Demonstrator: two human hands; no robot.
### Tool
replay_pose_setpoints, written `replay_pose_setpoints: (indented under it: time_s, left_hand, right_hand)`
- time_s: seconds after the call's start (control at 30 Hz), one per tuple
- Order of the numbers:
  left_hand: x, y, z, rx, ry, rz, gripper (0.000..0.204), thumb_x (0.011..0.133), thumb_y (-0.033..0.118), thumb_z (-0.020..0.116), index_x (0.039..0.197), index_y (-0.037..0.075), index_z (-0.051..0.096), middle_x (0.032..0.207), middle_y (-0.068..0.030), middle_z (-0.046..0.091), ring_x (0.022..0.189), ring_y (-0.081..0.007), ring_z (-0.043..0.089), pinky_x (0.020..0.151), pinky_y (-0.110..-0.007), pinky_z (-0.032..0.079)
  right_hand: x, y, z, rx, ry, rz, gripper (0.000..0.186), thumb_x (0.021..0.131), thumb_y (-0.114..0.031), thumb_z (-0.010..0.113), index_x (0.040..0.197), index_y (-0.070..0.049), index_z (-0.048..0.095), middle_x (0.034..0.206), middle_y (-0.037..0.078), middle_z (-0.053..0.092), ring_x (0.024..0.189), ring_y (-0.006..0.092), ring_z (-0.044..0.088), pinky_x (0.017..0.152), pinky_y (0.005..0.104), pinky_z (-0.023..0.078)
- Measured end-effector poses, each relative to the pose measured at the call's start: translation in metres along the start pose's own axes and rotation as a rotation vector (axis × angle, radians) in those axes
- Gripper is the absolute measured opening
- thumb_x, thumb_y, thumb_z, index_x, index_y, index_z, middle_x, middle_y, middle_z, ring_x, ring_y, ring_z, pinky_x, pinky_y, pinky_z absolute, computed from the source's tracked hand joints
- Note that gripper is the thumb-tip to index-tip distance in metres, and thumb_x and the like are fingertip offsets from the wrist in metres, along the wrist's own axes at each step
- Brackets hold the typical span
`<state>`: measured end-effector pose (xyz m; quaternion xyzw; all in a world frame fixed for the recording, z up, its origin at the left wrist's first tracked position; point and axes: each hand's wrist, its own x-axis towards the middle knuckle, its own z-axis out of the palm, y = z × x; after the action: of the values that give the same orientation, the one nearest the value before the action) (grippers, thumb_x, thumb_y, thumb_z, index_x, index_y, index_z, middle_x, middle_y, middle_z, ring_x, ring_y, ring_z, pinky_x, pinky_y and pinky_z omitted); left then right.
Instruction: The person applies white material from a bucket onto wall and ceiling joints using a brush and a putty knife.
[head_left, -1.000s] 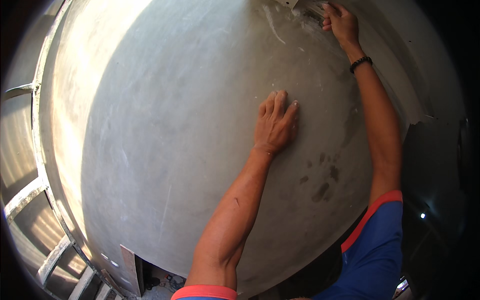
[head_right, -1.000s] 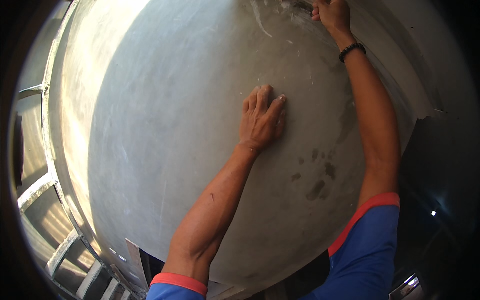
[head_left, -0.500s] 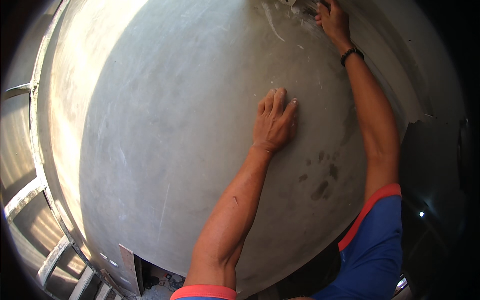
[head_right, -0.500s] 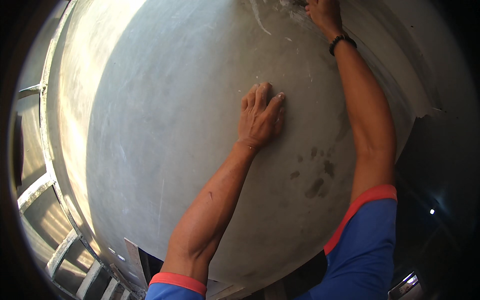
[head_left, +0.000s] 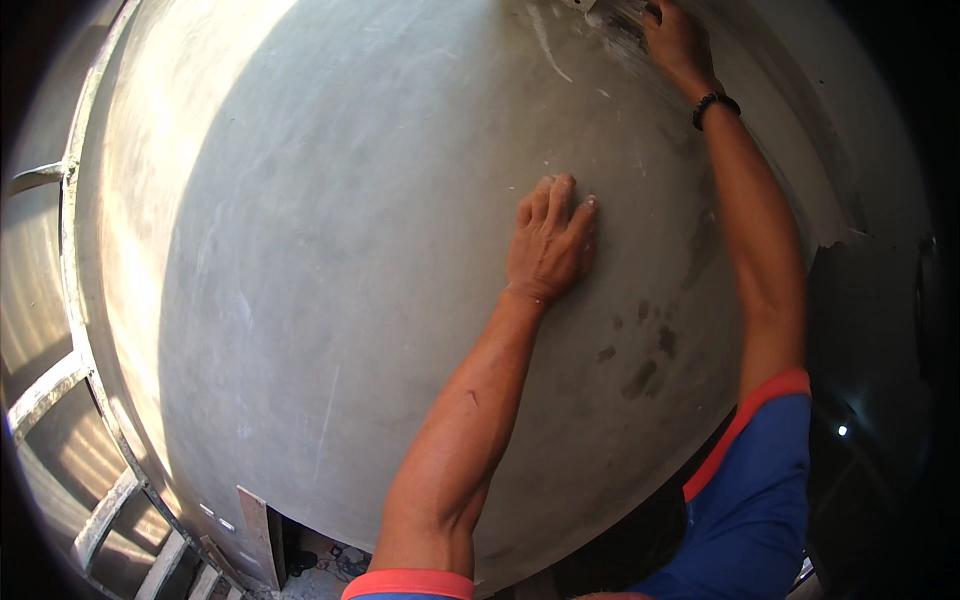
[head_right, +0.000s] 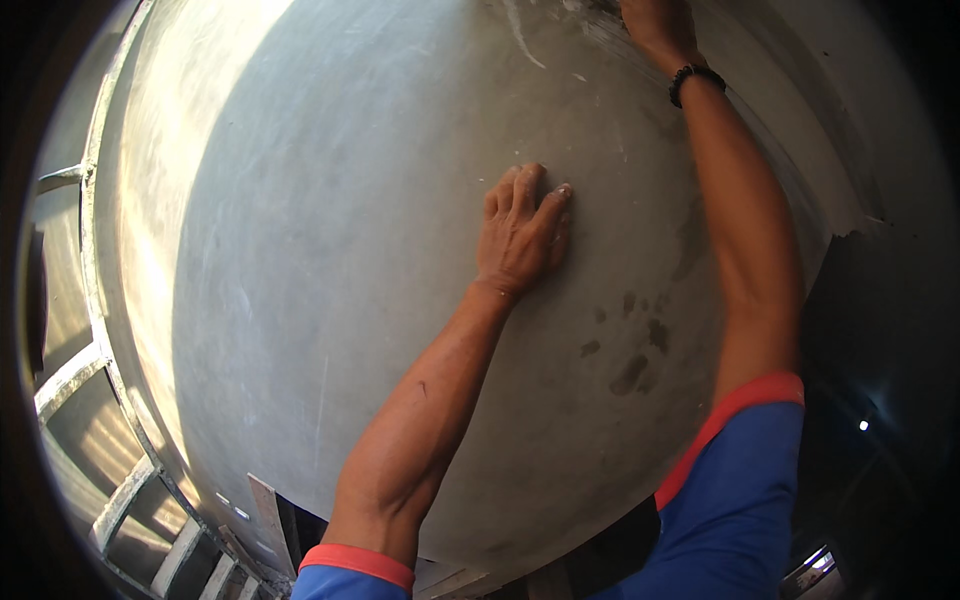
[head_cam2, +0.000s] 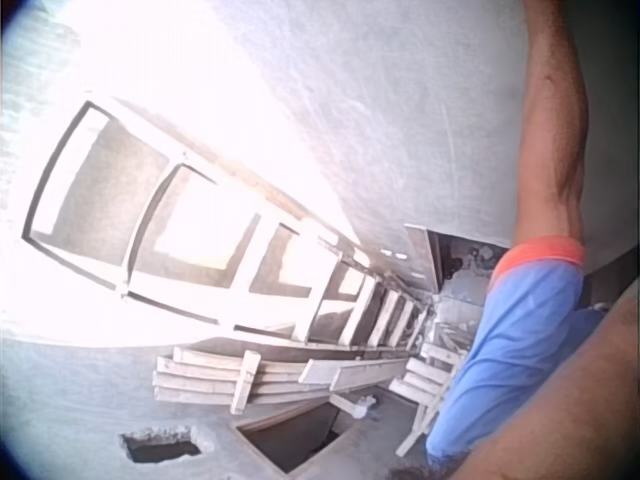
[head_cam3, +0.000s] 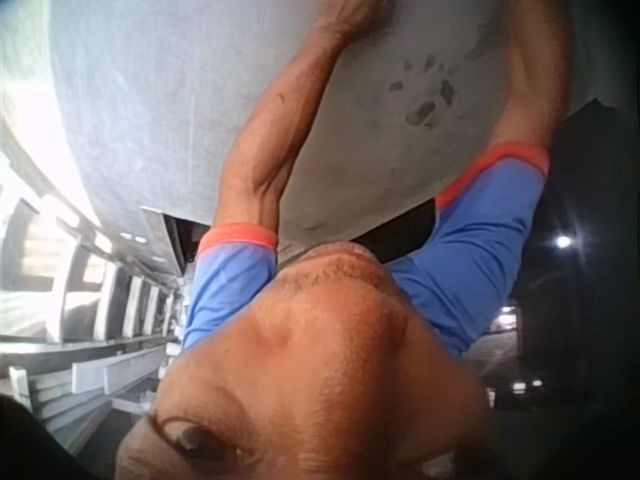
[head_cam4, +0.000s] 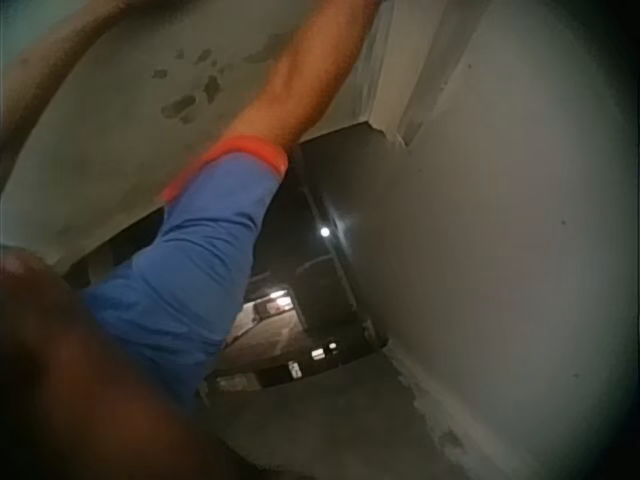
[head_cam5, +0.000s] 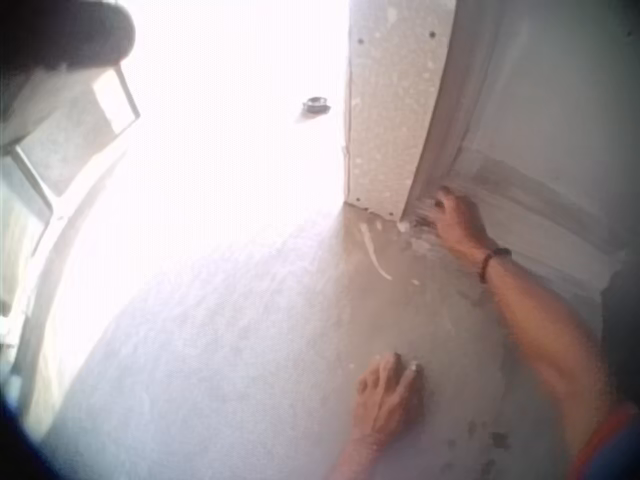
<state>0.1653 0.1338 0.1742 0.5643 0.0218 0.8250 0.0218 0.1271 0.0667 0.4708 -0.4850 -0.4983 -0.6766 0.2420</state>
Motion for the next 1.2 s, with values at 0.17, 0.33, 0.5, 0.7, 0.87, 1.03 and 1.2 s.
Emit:
replay_pose_setpoints:
  time_s: [0.17, 0.33, 0.5, 0.7, 0.87, 1.03, 1.2]
  left_hand:
    - [0.000, 0.001, 0.001, -0.001, 0.001, -0.004, 0.037, 0.079, 0.015, 0.069, 0.116, 0.016, 0.061, 0.130, -0.0131, 0.044, 0.126, -0.0365, 0.042, 0.103, -0.045, 0.035]
    - [0.000, 0.003, 0.000, -0.001, 0.004, -0.008, 0.037, 0.080, 0.014, 0.068, 0.116, 0.016, 0.061, 0.131, -0.0127, 0.043, 0.127, -0.0362, 0.041, 0.103, -0.045, 0.035]
    - [0.000, 0.001, 0.001, 0.016, -0.007, 0.002, 0.038, 0.080, 0.015, 0.068, 0.116, 0.016, 0.061, 0.131, -0.0127, 0.043, 0.127, -0.0359, 0.040, 0.102, -0.044, 0.035]
    - [-0.001, 0.002, 0.002, 0.011, 0.008, 0.001, 0.038, 0.079, 0.015, 0.069, 0.116, 0.017, 0.061, 0.131, -0.0126, 0.043, 0.127, -0.0358, 0.041, 0.102, -0.045, 0.035]
    - [0.000, -0.001, 0.001, 0.011, 0.012, -0.004, 0.037, 0.079, 0.015, 0.069, 0.115, 0.016, 0.061, 0.131, -0.0131, 0.044, 0.126, -0.0365, 0.042, 0.102, -0.045, 0.035]
    - [-0.002, 0.000, 0.005, -0.010, 0.029, 0.011, 0.037, 0.078, 0.015, 0.070, 0.115, 0.016, 0.062, 0.132, -0.0132, 0.044, 0.126, -0.0373, 0.042, 0.103, -0.046, 0.034]
    - [-0.001, 0.001, 0.005, -0.009, 0.027, -0.018, 0.038, 0.078, 0.015, 0.070, 0.115, 0.016, 0.062, 0.132, -0.0127, 0.044, 0.126, -0.0377, 0.042, 0.103, -0.046, 0.035]
  right_hand:
    - [0.003, 0.021, -0.011, -0.109, -0.015, -0.017, 0.024, 0.095, -0.014, 0.054, 0.109, 0.005, 0.058, 0.105, 0.023, 0.066, 0.100, 0.0344, 0.065, 0.085, 0.0420, 0.051]
    - [0.003, 0.031, -0.001, -0.010, 0.048, -0.088, 0.022, 0.095, -0.014, 0.055, 0.106, 0.004, 0.060, 0.104, 0.021, 0.067, 0.097, 0.0341, 0.066, 0.081, 0.0422, 0.050]
    - [0.007, 0.017, 0.005, 0.061, 0.002, -0.020, 0.020, 0.095, -0.012, 0.055, 0.104, 0.005, 0.059, 0.103, 0.019, 0.068, 0.094, 0.0334, 0.066, 0.080, 0.0404, 0.050]
    - [0.014, 0.024, 0.019, 0.052, 0.076, -0.095, 0.024, 0.095, -0.012, 0.055, 0.111, 0.006, 0.058, 0.100, 0.019, 0.068, 0.091, 0.0336, 0.065, 0.080, 0.0412, 0.050]
    - [0.004, -0.007, -0.005, 0.139, -0.018, 0.065, 0.028, 0.098, -0.018, 0.055, 0.113, 0.006, 0.058, 0.091, 0.018, 0.068, 0.077, 0.0277, 0.067, 0.071, 0.0389, 0.052]
    - [0.019, 0.086, 0.001, 0.016, 0.039, -0.033, 0.027, 0.091, -0.023, 0.066, 0.106, -0.001, 0.064, 0.083, 0.008, 0.066, 0.076, 0.0137, 0.066, 0.061, 0.0230, 0.053]
    - [0.006, 0.108, -0.014, 0.907, -0.157, 0.490, 0.028, 0.091, -0.025, 0.066, 0.104, -0.002, 0.060, 0.078, 0.007, 0.065, 0.061, 0.0108, 0.060, 0.052, 0.0225, 0.047]
